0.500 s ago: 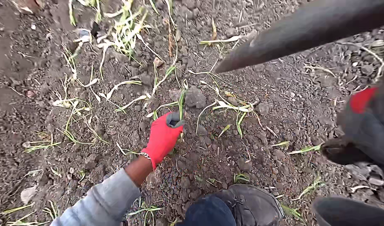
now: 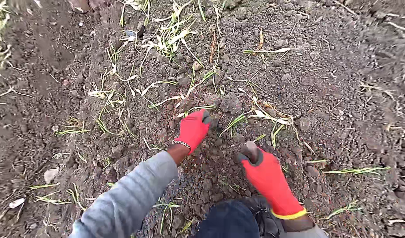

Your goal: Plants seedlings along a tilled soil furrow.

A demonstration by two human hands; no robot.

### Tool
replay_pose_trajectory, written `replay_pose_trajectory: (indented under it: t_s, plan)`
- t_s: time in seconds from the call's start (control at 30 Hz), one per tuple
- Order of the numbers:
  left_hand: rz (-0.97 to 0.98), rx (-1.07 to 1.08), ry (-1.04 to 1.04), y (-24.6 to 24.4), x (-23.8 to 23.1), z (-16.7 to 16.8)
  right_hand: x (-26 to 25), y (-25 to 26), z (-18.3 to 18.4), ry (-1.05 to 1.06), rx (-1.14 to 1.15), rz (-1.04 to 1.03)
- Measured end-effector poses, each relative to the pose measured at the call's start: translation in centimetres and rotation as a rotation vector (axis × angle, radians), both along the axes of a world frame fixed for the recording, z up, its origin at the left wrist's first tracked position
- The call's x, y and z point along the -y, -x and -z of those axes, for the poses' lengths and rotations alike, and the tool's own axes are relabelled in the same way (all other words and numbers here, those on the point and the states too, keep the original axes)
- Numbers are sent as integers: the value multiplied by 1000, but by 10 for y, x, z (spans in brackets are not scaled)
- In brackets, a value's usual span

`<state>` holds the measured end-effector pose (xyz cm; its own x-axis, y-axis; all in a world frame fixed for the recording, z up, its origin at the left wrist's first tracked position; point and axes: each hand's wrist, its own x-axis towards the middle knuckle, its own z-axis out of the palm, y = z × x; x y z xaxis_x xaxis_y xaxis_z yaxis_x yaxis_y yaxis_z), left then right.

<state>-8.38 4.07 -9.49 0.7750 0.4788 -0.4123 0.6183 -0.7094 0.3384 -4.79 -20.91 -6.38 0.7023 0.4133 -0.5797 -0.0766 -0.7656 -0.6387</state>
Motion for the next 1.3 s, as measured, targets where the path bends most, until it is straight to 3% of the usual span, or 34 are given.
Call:
replay_pose_trajectory:
  t_s: [0.07,0.17,0.4,0.53,0.67,0.83,0.9,0.97,1.07,1.2,1.3]
  plan:
    - [-18,-51,-163,-22,-31,-2,-12,5,29,93,-44,21]
    - [-46,-199,-276,-39,-63,7,-23,14,30,147,-26,67]
    - [-166,-135,-15,8,-109,16,-33,33,20,163,-8,137]
    - [-267,36,8,34,-102,-15,-38,32,15,192,5,160]
    - [-157,35,-35,121,-109,-83,-40,40,23,214,39,181]
    - [64,-746,37,301,-153,-186,-57,55,19,305,68,114]
    - [31,-898,50,359,-187,-210,-66,60,19,335,69,118]
    - [-62,-871,-14,381,-218,-230,-71,61,25,343,72,139]
    - [-128,-721,-112,356,-258,-220,-74,60,38,372,118,177]
    - [-105,-436,-145,244,-307,-159,-83,75,50,421,168,300]
    - [-227,-237,-144,164,-345,-98,-79,81,70,445,193,389]
